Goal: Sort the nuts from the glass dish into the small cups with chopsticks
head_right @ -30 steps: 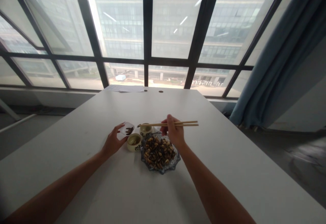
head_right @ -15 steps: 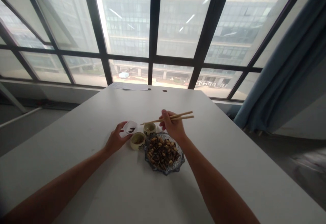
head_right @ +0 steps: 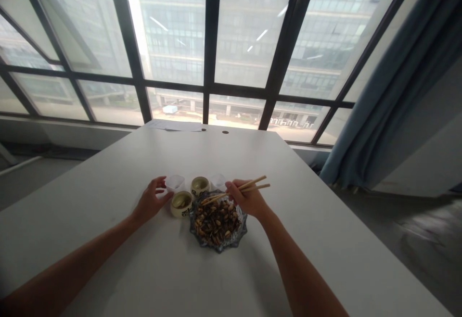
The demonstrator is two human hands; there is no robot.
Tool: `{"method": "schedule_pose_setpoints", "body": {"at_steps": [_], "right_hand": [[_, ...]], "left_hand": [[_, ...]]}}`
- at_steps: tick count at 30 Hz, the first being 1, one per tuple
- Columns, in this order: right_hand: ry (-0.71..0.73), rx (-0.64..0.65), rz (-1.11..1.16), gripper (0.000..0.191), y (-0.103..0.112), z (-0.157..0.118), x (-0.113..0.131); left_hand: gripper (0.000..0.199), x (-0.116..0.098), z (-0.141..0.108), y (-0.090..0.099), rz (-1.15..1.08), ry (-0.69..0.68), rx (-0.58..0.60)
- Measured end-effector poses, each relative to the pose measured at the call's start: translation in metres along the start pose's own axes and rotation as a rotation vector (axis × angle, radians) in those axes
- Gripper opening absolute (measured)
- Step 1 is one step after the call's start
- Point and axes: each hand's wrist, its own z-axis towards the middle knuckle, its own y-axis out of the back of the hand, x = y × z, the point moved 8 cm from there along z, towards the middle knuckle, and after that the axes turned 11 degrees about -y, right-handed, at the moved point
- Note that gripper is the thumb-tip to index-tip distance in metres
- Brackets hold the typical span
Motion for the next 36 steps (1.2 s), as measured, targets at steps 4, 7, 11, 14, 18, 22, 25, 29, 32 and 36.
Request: {"method": "schedule_pose_setpoints", "body": {"at_steps": [4,7,11,14,18,22,25,29,32,36], "right_hand": [[0.017,0.042,-0.039,0.049,-0.006,-0.001,-0.007],[-0.021,0.004,0.029,0.051,-0.001,0.0,-0.014],[-0.08,-0.048,0.115,0.055,0.006,0.001,-0.021],[-0.106,-0.033,0.126,0.056,0.002,0.001,-0.024],[-0.106,-0.018,0.121,0.055,-0.004,-0.001,-0.023],[-0.12,-0.039,0.145,0.056,-0.004,-0.003,-0.026],[-0.139,-0.101,0.189,0.059,0.003,-0.003,-0.032],[-0.239,-0.285,0.323,0.059,0.022,0.0,-0.053],[-0.388,-0.388,0.451,0.053,0.031,0.0,-0.075],[-0.437,-0.394,0.515,0.048,0.032,0.0,-0.085]], "left_hand": [[0.048,-0.002,0.0,-0.005,-0.038,0.01,0.064],[0.045,-0.007,0.001,-0.007,-0.053,0.005,0.107],[0.041,-0.013,0.003,-0.009,-0.058,0.003,0.152],[0.039,-0.015,0.003,-0.008,-0.051,0.01,0.166],[0.039,-0.015,0.003,-0.008,-0.048,0.009,0.169],[0.039,-0.015,0.002,-0.009,-0.044,0.013,0.176],[0.038,-0.017,0.002,-0.008,-0.038,0.002,0.174],[0.03,-0.022,0.004,-0.003,0.0,-0.028,0.129],[0.024,-0.027,0.004,0.002,0.061,-0.042,0.112],[0.027,-0.046,0.0,0.0,0.085,-0.163,0.218]]}}
